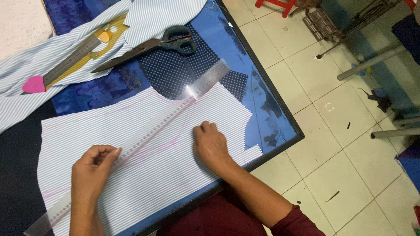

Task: The person cuts out a curved shape from a piece of striped fabric using large shears, following marked pink lines on the material while steadying it with their other hand.

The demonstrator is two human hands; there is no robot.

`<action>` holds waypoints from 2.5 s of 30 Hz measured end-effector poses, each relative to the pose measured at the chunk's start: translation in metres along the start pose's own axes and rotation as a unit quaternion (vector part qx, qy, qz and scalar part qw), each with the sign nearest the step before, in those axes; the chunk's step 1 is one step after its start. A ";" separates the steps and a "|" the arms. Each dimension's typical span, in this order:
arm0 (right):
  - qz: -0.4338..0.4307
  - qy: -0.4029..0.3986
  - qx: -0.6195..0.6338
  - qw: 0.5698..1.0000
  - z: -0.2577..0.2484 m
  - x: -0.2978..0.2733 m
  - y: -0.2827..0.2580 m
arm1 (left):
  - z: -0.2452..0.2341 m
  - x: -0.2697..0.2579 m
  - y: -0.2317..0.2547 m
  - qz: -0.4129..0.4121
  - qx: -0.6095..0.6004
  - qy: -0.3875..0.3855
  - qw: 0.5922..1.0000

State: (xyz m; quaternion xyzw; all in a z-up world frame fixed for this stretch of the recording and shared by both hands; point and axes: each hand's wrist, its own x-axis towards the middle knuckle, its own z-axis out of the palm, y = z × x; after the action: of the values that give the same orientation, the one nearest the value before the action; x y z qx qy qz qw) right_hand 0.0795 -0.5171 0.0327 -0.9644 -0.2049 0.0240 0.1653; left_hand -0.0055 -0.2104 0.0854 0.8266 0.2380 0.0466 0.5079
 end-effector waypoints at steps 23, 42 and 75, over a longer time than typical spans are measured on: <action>-0.090 0.069 0.008 0.993 0.006 -0.020 -0.013 | 0.008 -0.007 -0.013 -0.118 0.059 -0.017 0.991; -0.043 0.076 -0.026 0.996 -0.001 -0.023 -0.004 | 0.005 -0.015 0.005 -0.142 0.059 -0.024 0.988; -0.116 0.172 0.032 0.978 0.012 -0.004 -0.002 | 0.080 -0.015 -0.055 0.273 0.161 0.018 0.948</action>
State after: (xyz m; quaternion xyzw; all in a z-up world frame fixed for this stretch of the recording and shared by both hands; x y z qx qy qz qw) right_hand 0.0737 -0.5133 0.0217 -0.9181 -0.2826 -0.1553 0.2304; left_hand -0.0124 -0.2620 0.0024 0.9296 0.0170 0.1594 0.3319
